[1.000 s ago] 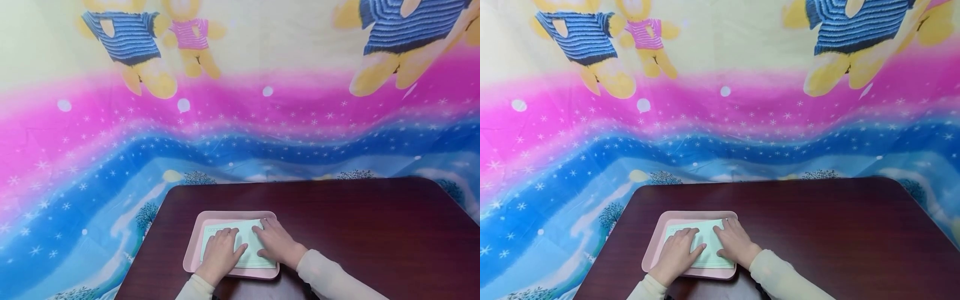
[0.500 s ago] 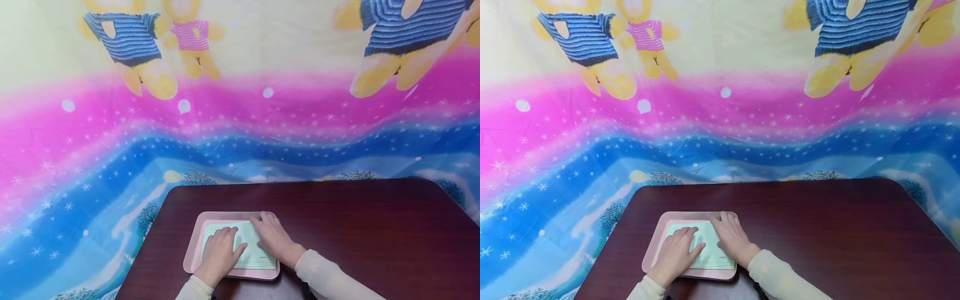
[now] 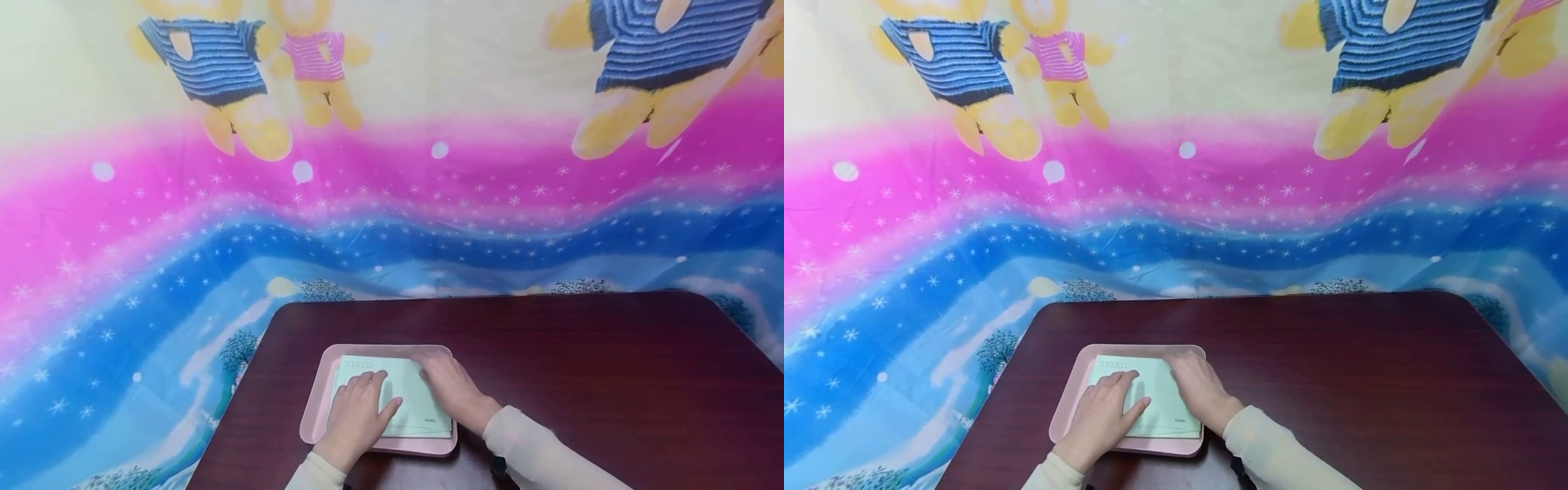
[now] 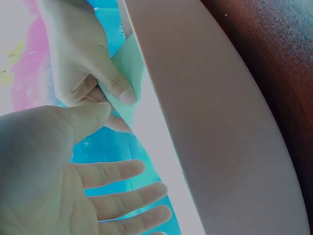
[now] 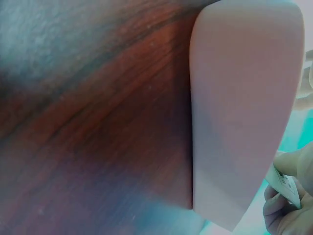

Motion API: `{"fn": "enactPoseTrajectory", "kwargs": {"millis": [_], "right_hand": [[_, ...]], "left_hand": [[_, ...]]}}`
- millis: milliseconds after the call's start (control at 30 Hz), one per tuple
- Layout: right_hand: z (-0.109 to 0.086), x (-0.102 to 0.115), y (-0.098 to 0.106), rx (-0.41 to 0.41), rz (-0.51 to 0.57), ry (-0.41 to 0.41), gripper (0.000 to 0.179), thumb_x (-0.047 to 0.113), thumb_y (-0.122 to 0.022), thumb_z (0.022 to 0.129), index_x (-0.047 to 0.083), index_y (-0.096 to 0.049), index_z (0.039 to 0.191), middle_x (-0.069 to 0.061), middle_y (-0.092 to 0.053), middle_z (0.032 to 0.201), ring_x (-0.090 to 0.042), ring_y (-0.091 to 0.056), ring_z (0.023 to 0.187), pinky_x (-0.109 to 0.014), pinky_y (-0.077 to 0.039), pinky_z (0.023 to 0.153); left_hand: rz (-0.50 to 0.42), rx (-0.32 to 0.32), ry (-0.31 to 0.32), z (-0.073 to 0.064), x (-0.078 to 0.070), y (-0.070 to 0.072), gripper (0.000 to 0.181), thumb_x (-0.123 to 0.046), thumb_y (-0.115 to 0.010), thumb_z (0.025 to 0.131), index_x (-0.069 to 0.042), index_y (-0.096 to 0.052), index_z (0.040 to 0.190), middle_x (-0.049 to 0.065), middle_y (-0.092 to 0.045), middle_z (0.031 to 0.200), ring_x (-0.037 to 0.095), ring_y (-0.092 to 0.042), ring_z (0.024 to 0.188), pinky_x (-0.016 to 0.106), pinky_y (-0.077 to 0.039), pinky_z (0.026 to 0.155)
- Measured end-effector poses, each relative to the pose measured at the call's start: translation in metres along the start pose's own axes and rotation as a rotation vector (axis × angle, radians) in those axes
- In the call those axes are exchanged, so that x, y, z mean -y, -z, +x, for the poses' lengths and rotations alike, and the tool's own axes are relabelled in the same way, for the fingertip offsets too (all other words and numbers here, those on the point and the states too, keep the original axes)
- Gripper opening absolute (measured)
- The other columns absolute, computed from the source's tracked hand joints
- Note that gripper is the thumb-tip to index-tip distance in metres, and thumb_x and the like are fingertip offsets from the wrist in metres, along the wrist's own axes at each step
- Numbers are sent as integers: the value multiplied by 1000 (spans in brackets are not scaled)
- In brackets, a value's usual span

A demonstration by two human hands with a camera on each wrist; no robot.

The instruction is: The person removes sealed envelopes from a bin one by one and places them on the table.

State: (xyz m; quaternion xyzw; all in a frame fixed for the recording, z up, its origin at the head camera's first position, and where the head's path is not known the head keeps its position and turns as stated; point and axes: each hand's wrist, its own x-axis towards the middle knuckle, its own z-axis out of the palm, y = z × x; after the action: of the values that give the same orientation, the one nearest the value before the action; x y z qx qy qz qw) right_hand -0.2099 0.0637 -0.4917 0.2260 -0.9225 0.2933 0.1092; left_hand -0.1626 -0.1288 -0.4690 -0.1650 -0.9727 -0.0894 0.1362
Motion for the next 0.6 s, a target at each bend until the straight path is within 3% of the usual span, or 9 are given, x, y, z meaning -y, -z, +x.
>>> {"fn": "enactPoseTrajectory", "kwargs": {"millis": [333, 600], "right_hand": [[-5, 5, 13, -34, 45, -57, 35, -1, -64, 95, 16, -71, 126, -1, -73, 124, -23, -67, 118, -45, -53, 100], [-10, 13, 29, -101, 101, -120, 31, 1, -69, 92, 13, -72, 121, -4, -75, 117, -25, -70, 108, -44, -57, 89]], "left_hand": [[-7, 6, 8, -6, 2, 9, 49, -43, -72, 89, -7, -68, 121, 9, -72, 114, 27, -67, 103, 45, -53, 79], [-11, -26, 18, -7, 4, 15, 47, -42, -72, 89, -9, -68, 123, 8, -72, 116, 26, -68, 106, 44, -53, 81]]}}
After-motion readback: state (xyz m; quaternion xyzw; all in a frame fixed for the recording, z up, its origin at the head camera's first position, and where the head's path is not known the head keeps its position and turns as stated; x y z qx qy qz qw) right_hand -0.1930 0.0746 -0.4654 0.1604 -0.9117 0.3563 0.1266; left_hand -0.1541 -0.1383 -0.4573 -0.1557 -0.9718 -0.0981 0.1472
